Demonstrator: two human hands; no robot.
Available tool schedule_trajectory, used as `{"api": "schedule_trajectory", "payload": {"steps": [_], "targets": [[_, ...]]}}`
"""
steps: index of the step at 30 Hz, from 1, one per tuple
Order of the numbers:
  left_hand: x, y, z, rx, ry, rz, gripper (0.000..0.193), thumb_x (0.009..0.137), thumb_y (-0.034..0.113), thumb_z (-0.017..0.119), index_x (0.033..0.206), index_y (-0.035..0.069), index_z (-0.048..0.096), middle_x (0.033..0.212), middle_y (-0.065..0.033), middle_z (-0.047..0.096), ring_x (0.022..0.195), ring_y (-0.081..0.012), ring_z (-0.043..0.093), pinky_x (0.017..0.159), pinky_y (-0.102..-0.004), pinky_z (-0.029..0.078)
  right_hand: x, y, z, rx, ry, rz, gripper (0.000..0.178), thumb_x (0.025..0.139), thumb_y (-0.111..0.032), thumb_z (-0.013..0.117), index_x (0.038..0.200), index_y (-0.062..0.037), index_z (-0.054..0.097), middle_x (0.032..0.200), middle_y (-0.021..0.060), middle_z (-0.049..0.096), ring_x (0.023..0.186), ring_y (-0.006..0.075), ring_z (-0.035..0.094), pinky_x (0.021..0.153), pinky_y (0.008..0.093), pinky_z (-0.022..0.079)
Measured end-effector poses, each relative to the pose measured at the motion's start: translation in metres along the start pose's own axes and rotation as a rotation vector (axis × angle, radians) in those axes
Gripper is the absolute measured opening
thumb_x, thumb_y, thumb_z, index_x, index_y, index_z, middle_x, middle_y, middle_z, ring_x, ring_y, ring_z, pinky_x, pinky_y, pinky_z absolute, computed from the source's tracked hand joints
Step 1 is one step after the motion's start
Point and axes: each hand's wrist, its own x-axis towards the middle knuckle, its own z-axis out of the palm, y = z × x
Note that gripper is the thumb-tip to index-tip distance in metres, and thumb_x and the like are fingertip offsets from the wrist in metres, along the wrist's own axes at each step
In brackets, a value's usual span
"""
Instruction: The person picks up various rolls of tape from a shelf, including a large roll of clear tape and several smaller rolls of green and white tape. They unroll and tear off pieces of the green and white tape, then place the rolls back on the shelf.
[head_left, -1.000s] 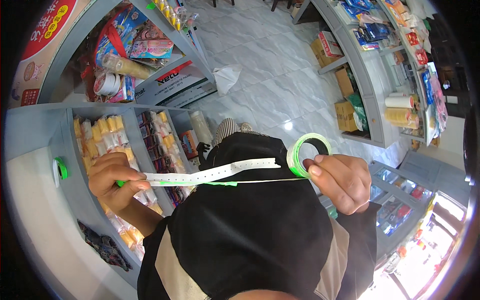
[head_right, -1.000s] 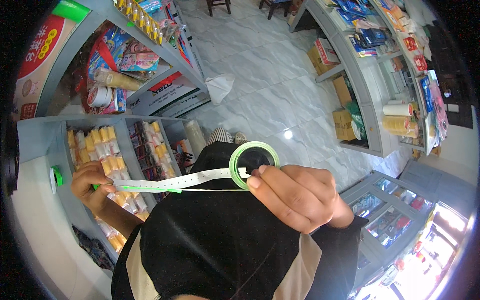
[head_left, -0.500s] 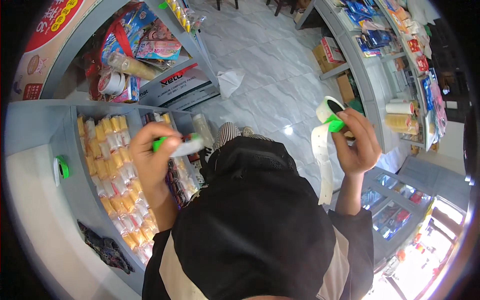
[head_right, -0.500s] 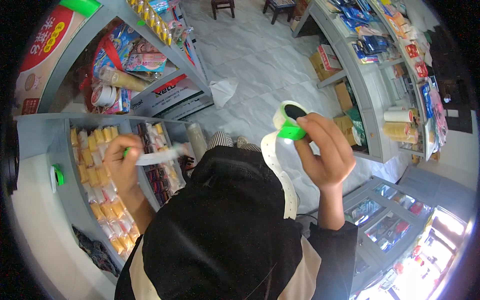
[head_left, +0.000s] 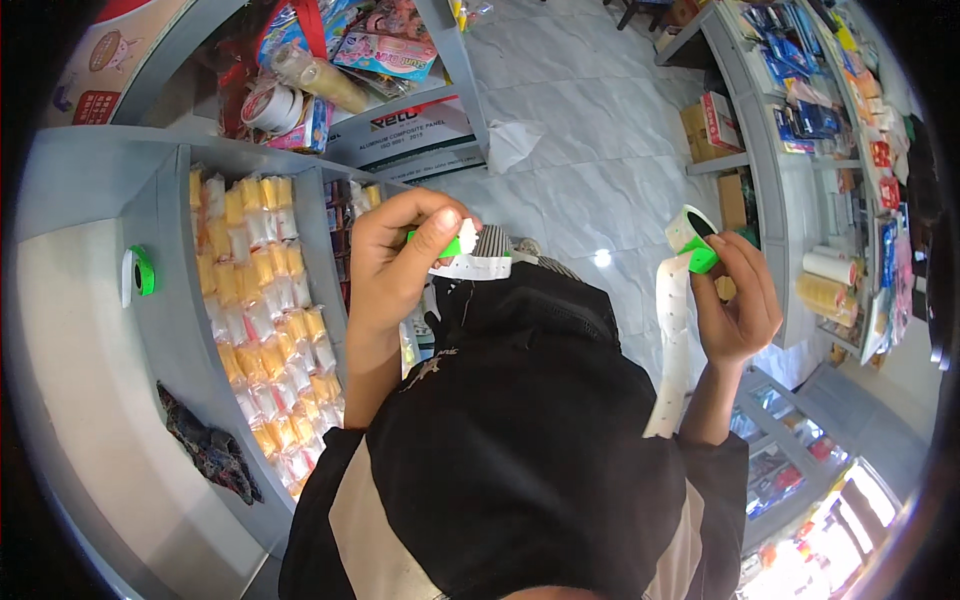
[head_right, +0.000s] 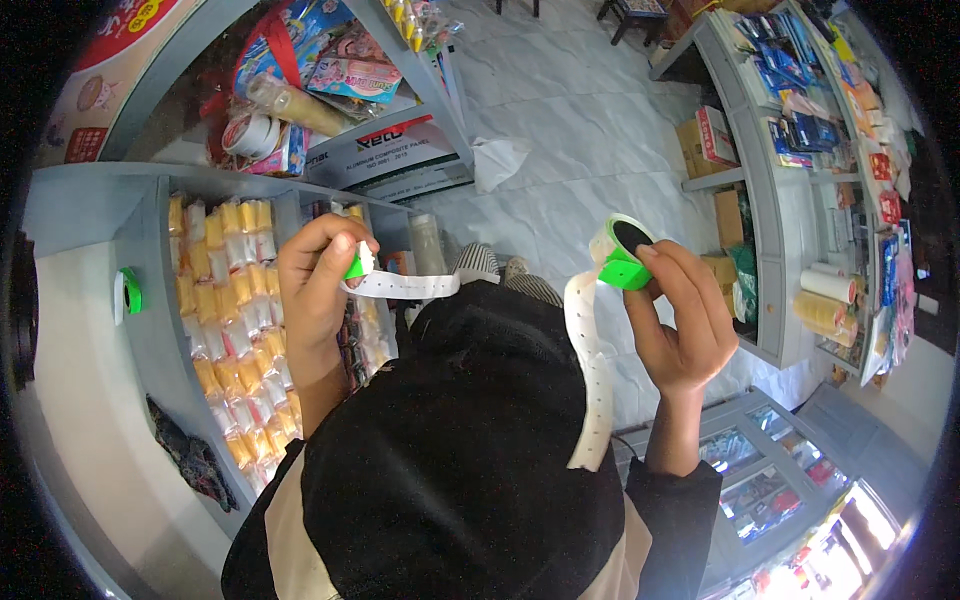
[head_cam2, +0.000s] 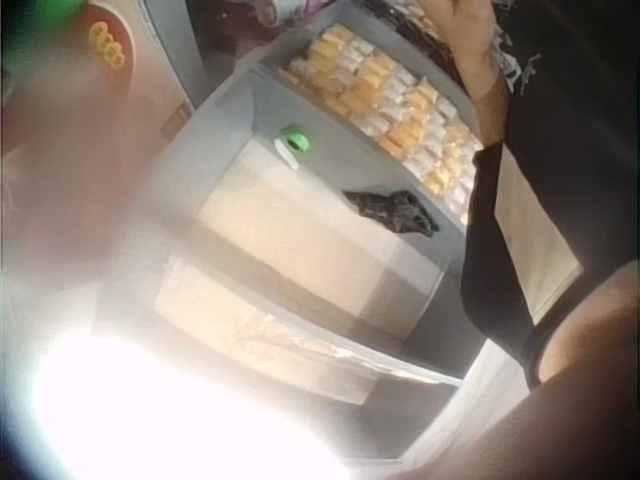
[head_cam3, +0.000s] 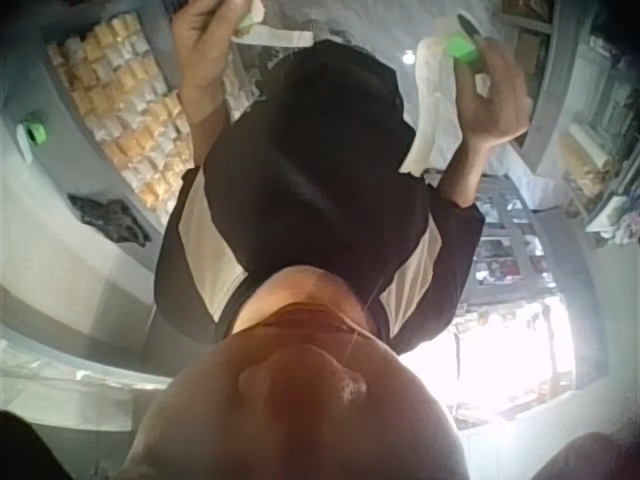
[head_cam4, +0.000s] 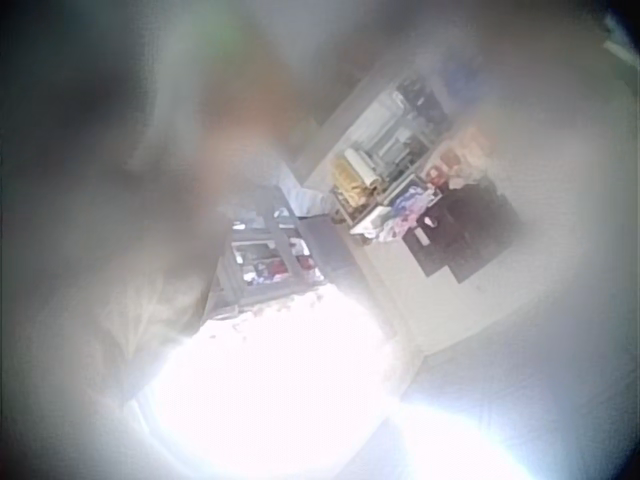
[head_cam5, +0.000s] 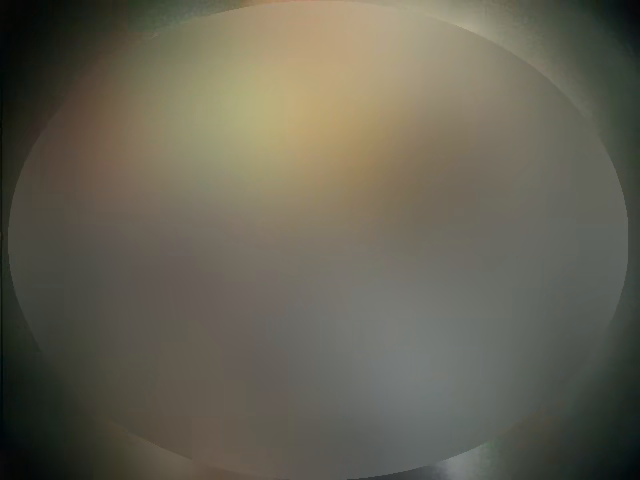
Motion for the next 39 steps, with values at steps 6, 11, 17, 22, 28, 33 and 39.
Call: {"api": "schedule_trajectory", "payload": {"steps": [6,11,17,22,28,33,39], "targets": [[-0.001,-0.011,-0.005,0.038,0.043,0.055,0.018,0.082,0.016,0.054,0.074,0.000,0.056,0.072,-0.0042,0.058,0.059,-0.0049,0.046,0.052,-0.0186,0.035,0.006,0.004,0.007,0.079,-0.014,-0.018,0.025,0.062,0.009,0.064,0.086,0.0042,0.059,0.084,0.0138,0.060,0.057,0.0132,0.055,0.049,0.0215,0.045],[0.002,-0.011,0.003,0.097,0.060,0.051,0.014,0.081,0.013,0.055,0.076,0.000,0.056,0.072,-0.0028,0.056,0.061,-0.0049,0.045,0.055,-0.0183,0.035,0.005,0.006,0.006,0.057,-0.011,-0.031,0.024,0.062,0.008,0.065,0.085,0.0037,0.060,0.081,0.0128,0.060,0.057,0.0134,0.056,0.048,0.0219,0.046],[0.004,-0.002,-0.004,0.306,0.398,0.171,0.015,0.085,0.013,0.052,0.086,-0.001,0.057,0.079,-0.0045,0.057,0.059,-0.0042,0.043,0.051,-0.0172,0.033,0.000,0.010,0.003,0.049,-0.031,0.003,0.024,0.061,0.007,0.065,0.084,0.0023,0.061,0.081,0.0122,0.060,0.058,0.0150,0.057,0.048,0.0222,0.046],[0.007,0.008,-0.018,0.529,0.790,0.342,0.026,0.089,0.021,0.046,0.096,-0.002,0.057,0.086,-0.0068,0.059,0.061,-0.0042,0.043,0.050,-0.0166,0.032,-0.007,0.014,0.000,0.039,-0.040,0.042,0.025,0.061,0.007,0.065,0.085,0.0022,0.060,0.082,0.0117,0.060,0.058,0.0148,0.057,0.049,0.0225,0.046],[-0.006,0.018,0.037,0.209,-0.110,0.231,0.026,0.088,0.013,0.041,0.098,-0.005,0.058,0.070,-0.0025,0.047,0.062,-0.0100,0.044,0.058,-0.0228,0.036,-0.010,0.012,0.006,0.085,-0.103,0.046,0.025,0.062,0.007,0.064,0.086,0.0013,0.060,0.082,0.0107,0.059,0.056,0.0136,0.055,0.047,0.0218,0.045],[0.004,-0.008,0.084,-0.035,-0.395,0.030,0.024,0.077,-0.003,0.057,0.100,-0.004,0.056,0.083,-0.0040,0.053,0.080,-0.0086,0.049,0.072,-0.0206,0.038,-0.016,0.004,0.008,0.199,-0.143,0.047,0.025,0.063,0.006,0.065,0.087,0.0012,0.060,0.082,0.0102,0.059,0.056,0.0124,0.054,0.047,0.0212,0.044],[0.009,-0.030,0.087,0.031,-0.450,-0.007,0.021,0.075,0.000,0.061,0.096,-0.003,0.057,0.086,-0.0057,0.057,0.081,-0.0100,0.052,0.073,-0.0222,0.040,-0.023,-0.002,0.006,0.282,-0.156,0.095,0.026,0.063,0.005,0.065,0.088,0.0016,0.060,0.082,0.0097,0.059,0.057,0.0108,0.054,0.047,0.0209,0.044]]}}
